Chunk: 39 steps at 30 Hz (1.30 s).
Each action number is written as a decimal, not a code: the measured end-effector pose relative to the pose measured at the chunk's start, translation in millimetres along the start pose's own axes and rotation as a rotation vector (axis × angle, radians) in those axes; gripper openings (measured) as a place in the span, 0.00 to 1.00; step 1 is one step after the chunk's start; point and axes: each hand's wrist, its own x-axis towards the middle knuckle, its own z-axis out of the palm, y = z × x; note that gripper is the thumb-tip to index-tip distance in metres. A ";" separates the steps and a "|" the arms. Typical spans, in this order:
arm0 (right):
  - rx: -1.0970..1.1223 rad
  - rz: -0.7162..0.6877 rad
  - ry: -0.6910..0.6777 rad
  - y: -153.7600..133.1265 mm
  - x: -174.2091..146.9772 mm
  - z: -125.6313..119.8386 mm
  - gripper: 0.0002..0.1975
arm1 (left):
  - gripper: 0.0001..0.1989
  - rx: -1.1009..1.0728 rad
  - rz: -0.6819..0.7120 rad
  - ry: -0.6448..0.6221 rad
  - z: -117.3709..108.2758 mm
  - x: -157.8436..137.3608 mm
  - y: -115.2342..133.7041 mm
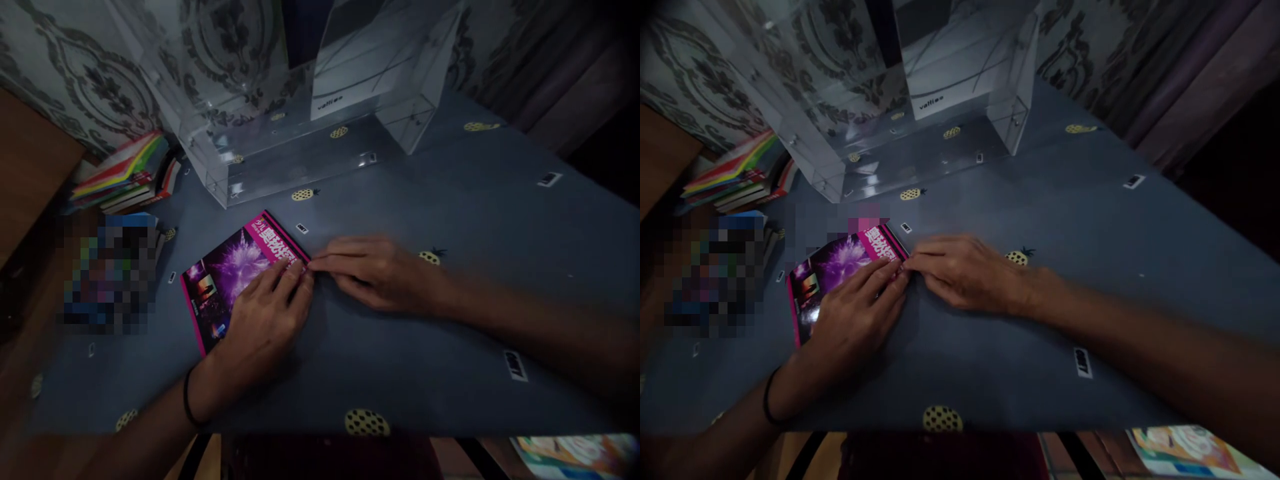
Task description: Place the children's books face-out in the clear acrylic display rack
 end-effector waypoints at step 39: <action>-0.403 -0.155 -0.071 -12.9 -5.9 4.1 0.14 | 0.13 -0.362 -0.465 0.067 -40.9 -158.0 -26.0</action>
